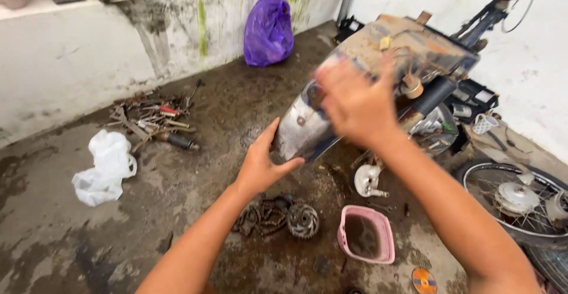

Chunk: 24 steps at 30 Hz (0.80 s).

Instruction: Hand-sanding a motorcycle fuel tank using sandpaper and water to prepare it for painting.

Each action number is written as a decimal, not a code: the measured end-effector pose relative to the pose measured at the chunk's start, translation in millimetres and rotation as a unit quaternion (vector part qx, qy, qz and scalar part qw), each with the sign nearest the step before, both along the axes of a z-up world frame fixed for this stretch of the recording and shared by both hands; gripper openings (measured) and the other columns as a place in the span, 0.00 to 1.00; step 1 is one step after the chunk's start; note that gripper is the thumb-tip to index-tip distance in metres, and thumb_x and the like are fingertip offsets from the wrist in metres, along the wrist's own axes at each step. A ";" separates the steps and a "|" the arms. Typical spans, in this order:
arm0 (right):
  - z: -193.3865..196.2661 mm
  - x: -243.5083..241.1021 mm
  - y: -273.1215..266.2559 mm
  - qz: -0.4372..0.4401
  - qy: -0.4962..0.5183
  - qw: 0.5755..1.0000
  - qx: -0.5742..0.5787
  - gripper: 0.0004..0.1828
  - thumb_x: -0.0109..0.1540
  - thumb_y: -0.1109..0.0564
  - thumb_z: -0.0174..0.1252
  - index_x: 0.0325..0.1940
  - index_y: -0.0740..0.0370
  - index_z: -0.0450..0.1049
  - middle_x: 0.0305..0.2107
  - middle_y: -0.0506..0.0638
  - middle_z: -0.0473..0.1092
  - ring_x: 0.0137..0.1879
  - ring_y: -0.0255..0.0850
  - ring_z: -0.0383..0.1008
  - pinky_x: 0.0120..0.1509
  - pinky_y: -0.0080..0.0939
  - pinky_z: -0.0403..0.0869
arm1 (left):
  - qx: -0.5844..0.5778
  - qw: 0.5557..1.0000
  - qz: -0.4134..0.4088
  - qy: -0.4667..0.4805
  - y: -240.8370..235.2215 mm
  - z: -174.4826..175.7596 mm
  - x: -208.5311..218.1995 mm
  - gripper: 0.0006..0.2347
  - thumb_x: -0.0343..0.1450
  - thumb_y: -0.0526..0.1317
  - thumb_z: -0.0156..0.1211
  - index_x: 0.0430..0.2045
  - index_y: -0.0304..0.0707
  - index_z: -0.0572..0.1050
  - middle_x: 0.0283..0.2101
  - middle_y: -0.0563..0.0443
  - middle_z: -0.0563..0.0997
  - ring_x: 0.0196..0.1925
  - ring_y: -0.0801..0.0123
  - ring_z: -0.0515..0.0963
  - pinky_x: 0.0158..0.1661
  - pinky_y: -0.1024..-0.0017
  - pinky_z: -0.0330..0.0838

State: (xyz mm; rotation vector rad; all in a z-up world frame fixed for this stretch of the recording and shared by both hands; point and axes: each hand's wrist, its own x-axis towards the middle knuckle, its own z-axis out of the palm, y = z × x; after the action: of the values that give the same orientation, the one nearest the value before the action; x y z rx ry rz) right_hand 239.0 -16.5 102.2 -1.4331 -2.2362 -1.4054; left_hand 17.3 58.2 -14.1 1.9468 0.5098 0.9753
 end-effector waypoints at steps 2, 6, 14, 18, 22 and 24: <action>-14.0 -0.9 -6.4 -0.030 0.027 0.999 0.024 0.29 0.74 0.45 0.44 0.71 0.62 0.73 0.64 0.55 0.74 0.73 0.48 0.67 0.73 0.83 0.37 | -0.025 1.000 -0.014 0.002 -10.1 -6.9 -7.2 0.43 0.64 0.46 0.75 0.70 0.25 0.55 0.66 0.22 0.65 0.67 0.33 0.68 0.61 0.46 0.71; -15.0 -9.5 2.0 0.008 -0.035 0.999 0.023 0.27 0.68 0.45 0.42 0.67 0.55 0.73 0.60 0.53 0.73 0.70 0.46 0.67 0.72 0.80 0.47 | -0.025 0.999 -0.029 0.027 -0.3 1.6 -3.6 0.43 0.65 0.47 0.74 0.71 0.28 0.52 0.69 0.25 0.62 0.69 0.36 0.66 0.61 0.47 0.72; -22.9 -10.7 -6.3 0.033 0.000 0.999 -0.022 0.26 0.70 0.47 0.42 0.68 0.56 0.71 0.64 0.49 0.70 0.72 0.42 0.65 0.75 0.78 0.43 | -0.045 0.997 -0.043 0.041 -9.0 16.9 -6.1 0.42 0.67 0.47 0.71 0.72 0.27 0.50 0.70 0.23 0.58 0.70 0.34 0.64 0.63 0.46 0.70; -30.6 -24.1 -9.6 -0.017 0.030 0.999 0.009 0.27 0.71 0.45 0.43 0.69 0.59 0.72 0.62 0.53 0.72 0.71 0.46 0.66 0.74 0.77 0.43 | -0.056 0.996 -0.047 0.056 -18.6 20.7 -13.6 0.41 0.69 0.45 0.69 0.71 0.23 0.48 0.71 0.20 0.55 0.71 0.31 0.61 0.63 0.45 0.68; -13.1 -6.0 1.8 -0.008 -0.036 0.998 0.059 0.25 0.69 0.46 0.45 0.65 0.55 0.76 0.55 0.52 0.76 0.67 0.46 0.70 0.72 0.74 0.50 | -0.049 0.996 -0.040 0.064 -14.4 22.8 -14.1 0.41 0.69 0.44 0.68 0.71 0.23 0.47 0.72 0.21 0.54 0.71 0.33 0.61 0.65 0.47 0.67; -2.0 -26.6 -13.2 -0.086 0.026 0.996 0.005 0.29 0.73 0.43 0.42 0.72 0.59 0.70 0.64 0.54 0.71 0.73 0.48 0.66 0.75 0.72 0.45 | -0.024 0.998 -0.033 0.048 -7.7 -0.5 -6.5 0.42 0.68 0.46 0.69 0.72 0.27 0.47 0.73 0.28 0.55 0.74 0.41 0.59 0.67 0.49 0.63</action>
State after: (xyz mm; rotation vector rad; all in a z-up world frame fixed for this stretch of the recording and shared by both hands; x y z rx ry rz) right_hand 212.4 -29.8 100.2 -1.6747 -2.1137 -1.4079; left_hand 10.8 50.5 -14.5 1.9626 0.5152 0.8246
